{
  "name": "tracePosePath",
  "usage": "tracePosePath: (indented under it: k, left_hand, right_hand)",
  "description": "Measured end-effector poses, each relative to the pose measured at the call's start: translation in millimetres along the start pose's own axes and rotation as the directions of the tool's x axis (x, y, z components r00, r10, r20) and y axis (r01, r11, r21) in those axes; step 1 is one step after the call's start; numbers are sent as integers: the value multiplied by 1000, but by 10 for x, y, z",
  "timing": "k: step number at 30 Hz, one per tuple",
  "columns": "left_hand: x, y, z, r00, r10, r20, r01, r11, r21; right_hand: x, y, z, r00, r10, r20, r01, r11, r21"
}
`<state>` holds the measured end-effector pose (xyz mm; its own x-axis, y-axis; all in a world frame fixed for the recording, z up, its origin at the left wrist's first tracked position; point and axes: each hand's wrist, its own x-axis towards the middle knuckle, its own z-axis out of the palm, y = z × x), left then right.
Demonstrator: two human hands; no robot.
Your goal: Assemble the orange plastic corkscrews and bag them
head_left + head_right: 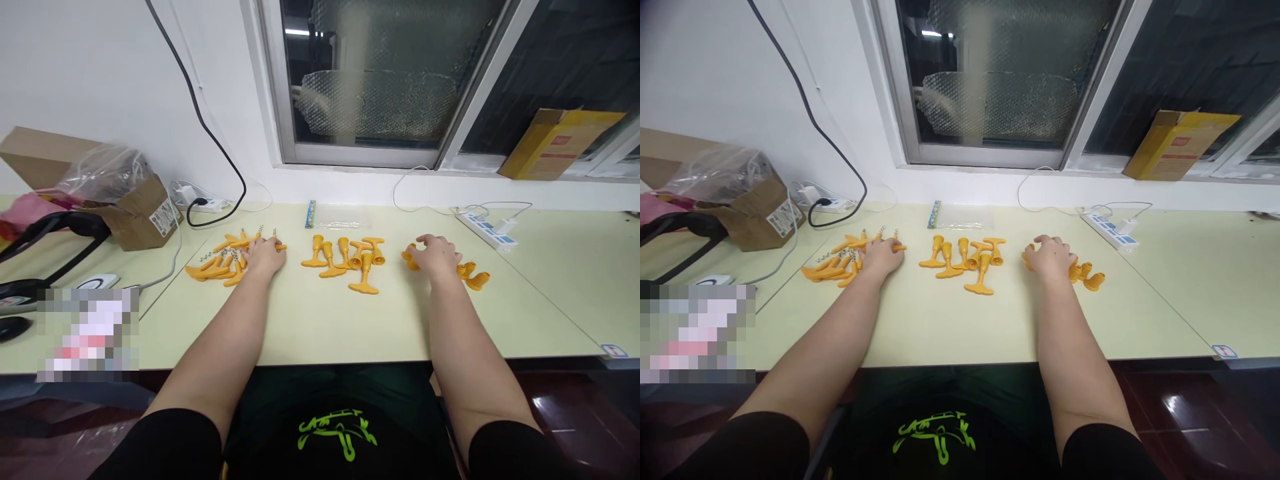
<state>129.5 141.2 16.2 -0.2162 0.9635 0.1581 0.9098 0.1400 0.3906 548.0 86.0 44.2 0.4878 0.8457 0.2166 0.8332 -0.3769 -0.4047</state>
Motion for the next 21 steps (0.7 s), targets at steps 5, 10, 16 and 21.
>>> tracePosePath:
  k: [5, 10, 16, 21]
  left_hand:
    - [-9, 35, -21, 998, 32, -61, -35, 998, -50]
    - [-14, 68, -54, 956, 129, -262, -199, 945, -258]
    - [-66, 247, 43, 961, 180, -211, -272, 469, -840]
    - [-225, 455, 126, 956, 295, 10, -57, 219, -974]
  right_hand:
    - [33, -6, 9, 974, 67, 216, -62, 998, -27]
    - [24, -74, 128, 991, 15, 136, -9, 999, -45]
    - [45, -95, 230, 995, -93, 33, 91, 994, 62]
    - [-123, -268, 323, 916, -385, -110, 362, 678, 640]
